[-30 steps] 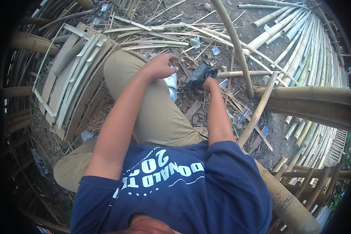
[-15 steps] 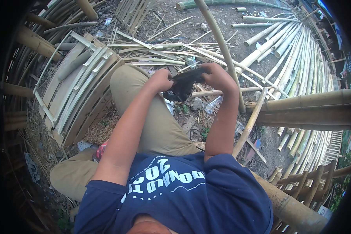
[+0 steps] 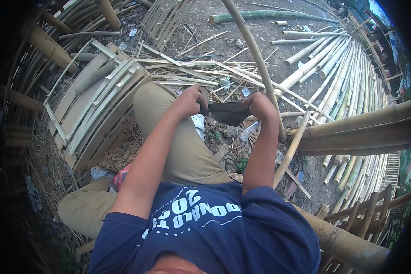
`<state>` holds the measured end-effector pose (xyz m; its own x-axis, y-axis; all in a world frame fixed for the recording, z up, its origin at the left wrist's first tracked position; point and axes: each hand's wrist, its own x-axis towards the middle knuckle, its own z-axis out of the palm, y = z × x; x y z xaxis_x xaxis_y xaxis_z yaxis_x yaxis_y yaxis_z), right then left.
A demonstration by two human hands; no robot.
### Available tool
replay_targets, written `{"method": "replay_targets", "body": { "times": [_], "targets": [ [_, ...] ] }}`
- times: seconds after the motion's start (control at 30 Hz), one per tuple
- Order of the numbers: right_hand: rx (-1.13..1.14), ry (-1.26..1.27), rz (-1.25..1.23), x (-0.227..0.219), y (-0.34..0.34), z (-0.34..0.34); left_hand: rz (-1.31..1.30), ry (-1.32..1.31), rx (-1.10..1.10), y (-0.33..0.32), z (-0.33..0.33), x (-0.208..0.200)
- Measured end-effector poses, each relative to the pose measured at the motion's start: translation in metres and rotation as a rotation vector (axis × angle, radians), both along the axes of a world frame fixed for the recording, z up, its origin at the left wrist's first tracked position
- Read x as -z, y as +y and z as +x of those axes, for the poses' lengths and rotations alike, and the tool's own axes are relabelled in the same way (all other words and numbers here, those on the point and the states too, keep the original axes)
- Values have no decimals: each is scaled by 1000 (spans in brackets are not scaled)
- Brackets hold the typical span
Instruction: The person taps bamboo slats onto a frame using a bamboo piece, retrieves nails from a pouch, and hammers the bamboo slats into place with the bamboo piece.
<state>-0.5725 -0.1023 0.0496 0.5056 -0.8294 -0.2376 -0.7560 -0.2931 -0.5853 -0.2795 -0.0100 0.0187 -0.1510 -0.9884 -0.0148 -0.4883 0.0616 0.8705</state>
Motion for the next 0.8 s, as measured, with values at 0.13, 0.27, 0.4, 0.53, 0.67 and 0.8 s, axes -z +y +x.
{"method": "replay_targets", "body": {
  "times": [0.13, 0.27, 0.4, 0.53, 0.67, 0.8],
  "targets": [
    [189, 264, 127, -6, 21, 38, -15, -517, -63, 11, -11, -5],
    [110, 437, 23, -12, 36, 70, 250, -590, 48, 11, -15, -33],
    [150, 329, -23, -7, 33, 87, 148, -543, 22, 12, -15, -31],
    [106, -195, 415, 16, 28, 109, 126, -408, -12, 9, -10, -25],
    [295, -532, 448, 65, 37, 136, 154, -239, 16, 9, -8, -29],
    [537, -610, 320, 95, 32, 134, 131, -276, 88, 4, -16, -28]
  ]
}}
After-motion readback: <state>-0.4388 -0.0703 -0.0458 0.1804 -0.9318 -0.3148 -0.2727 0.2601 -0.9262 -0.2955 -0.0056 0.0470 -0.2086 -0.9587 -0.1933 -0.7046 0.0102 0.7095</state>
